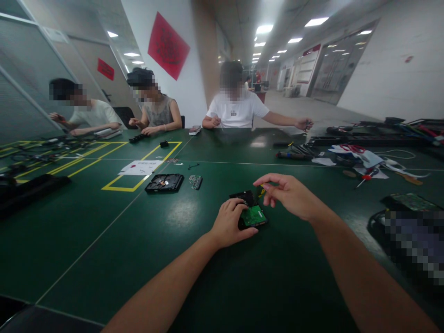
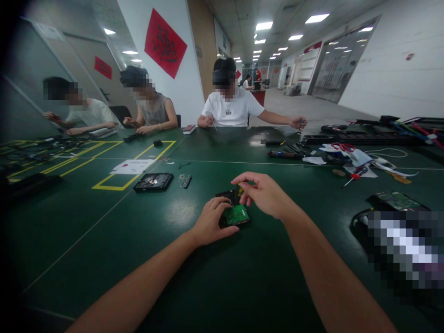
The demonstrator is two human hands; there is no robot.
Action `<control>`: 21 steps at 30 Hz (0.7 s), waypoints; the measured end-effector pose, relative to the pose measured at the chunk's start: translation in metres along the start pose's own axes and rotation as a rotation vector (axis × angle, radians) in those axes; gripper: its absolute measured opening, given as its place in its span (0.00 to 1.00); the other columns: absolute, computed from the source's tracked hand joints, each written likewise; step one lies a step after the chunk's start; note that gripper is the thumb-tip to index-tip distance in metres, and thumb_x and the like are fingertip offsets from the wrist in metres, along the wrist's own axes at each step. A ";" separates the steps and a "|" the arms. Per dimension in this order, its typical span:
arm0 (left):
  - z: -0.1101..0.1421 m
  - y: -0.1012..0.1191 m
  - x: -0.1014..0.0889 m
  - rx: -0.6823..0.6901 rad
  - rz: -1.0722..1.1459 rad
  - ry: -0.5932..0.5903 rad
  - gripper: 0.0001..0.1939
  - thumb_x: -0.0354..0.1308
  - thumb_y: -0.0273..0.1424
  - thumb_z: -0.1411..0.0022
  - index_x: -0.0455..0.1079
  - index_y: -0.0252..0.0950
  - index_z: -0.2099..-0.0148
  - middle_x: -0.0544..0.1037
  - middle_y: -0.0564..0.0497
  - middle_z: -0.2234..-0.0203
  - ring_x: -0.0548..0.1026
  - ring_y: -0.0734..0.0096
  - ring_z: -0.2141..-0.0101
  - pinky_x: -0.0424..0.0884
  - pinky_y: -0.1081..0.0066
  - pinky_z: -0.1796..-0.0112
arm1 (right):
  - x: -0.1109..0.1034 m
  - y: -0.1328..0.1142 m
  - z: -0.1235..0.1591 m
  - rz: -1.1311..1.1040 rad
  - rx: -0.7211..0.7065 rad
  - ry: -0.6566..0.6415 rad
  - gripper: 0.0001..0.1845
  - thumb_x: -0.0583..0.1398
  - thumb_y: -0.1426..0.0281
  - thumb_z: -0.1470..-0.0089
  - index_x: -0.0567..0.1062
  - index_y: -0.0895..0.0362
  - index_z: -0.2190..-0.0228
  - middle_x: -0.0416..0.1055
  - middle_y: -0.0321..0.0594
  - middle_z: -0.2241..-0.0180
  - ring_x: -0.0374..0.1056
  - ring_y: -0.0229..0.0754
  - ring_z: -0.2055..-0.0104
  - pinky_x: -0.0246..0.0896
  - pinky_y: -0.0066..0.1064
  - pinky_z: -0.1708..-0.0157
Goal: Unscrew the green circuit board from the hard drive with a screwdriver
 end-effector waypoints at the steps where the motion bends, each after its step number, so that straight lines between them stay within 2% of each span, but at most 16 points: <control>1: 0.000 0.000 0.000 0.000 0.003 0.005 0.35 0.70 0.52 0.44 0.68 0.42 0.41 0.70 0.42 0.41 0.67 0.46 0.39 0.62 0.46 0.38 | 0.000 0.000 0.000 -0.016 -0.007 0.010 0.14 0.57 0.65 0.34 0.78 0.56 0.52 0.76 0.38 0.74 0.72 0.41 0.72 0.68 0.34 0.69; 4: 0.000 0.000 0.000 0.002 0.013 0.013 0.35 0.70 0.52 0.44 0.68 0.42 0.40 0.71 0.42 0.41 0.67 0.46 0.39 0.62 0.45 0.38 | 0.003 0.000 -0.003 -0.033 -0.040 0.074 0.14 0.60 0.62 0.35 0.77 0.55 0.52 0.77 0.39 0.70 0.74 0.41 0.70 0.70 0.35 0.66; 7: 0.000 -0.001 0.001 0.004 0.013 0.011 0.36 0.70 0.52 0.44 0.67 0.43 0.40 0.71 0.42 0.41 0.67 0.45 0.39 0.62 0.45 0.38 | 0.003 0.003 -0.005 -0.051 -0.044 0.169 0.16 0.65 0.59 0.40 0.74 0.54 0.54 0.78 0.39 0.63 0.70 0.37 0.74 0.67 0.32 0.73; 9: 0.000 -0.001 0.000 0.004 0.010 0.007 0.35 0.70 0.52 0.44 0.67 0.43 0.40 0.70 0.42 0.41 0.67 0.45 0.39 0.62 0.45 0.38 | 0.001 0.005 -0.006 -0.055 -0.029 0.211 0.17 0.66 0.58 0.41 0.72 0.54 0.57 0.78 0.40 0.61 0.68 0.36 0.75 0.64 0.30 0.76; 14: 0.000 0.000 0.000 0.005 0.002 0.006 0.34 0.70 0.51 0.43 0.68 0.42 0.40 0.71 0.42 0.41 0.67 0.46 0.39 0.63 0.46 0.38 | -0.003 0.000 -0.002 0.044 -0.047 0.234 0.13 0.65 0.59 0.41 0.76 0.54 0.60 0.75 0.38 0.71 0.70 0.40 0.73 0.65 0.32 0.72; 17: 0.000 0.000 -0.001 0.003 0.002 0.014 0.34 0.69 0.50 0.43 0.66 0.41 0.39 0.71 0.42 0.41 0.68 0.47 0.39 0.63 0.47 0.38 | -0.003 -0.004 0.001 0.133 -0.040 0.178 0.12 0.63 0.61 0.40 0.80 0.54 0.57 0.74 0.36 0.75 0.69 0.40 0.74 0.62 0.31 0.74; 21: 0.000 0.000 -0.001 0.004 0.010 0.017 0.35 0.69 0.49 0.43 0.66 0.41 0.39 0.71 0.42 0.41 0.68 0.47 0.39 0.64 0.47 0.38 | 0.001 -0.003 0.001 0.080 -0.028 0.108 0.15 0.59 0.65 0.37 0.79 0.54 0.51 0.73 0.36 0.76 0.69 0.40 0.74 0.63 0.32 0.74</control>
Point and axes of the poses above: each hand's wrist, its own z-axis away from the middle knuckle, its own x-axis out of the palm, y = z × x, the point moved 7 cm from there along -z, towards the middle knuckle
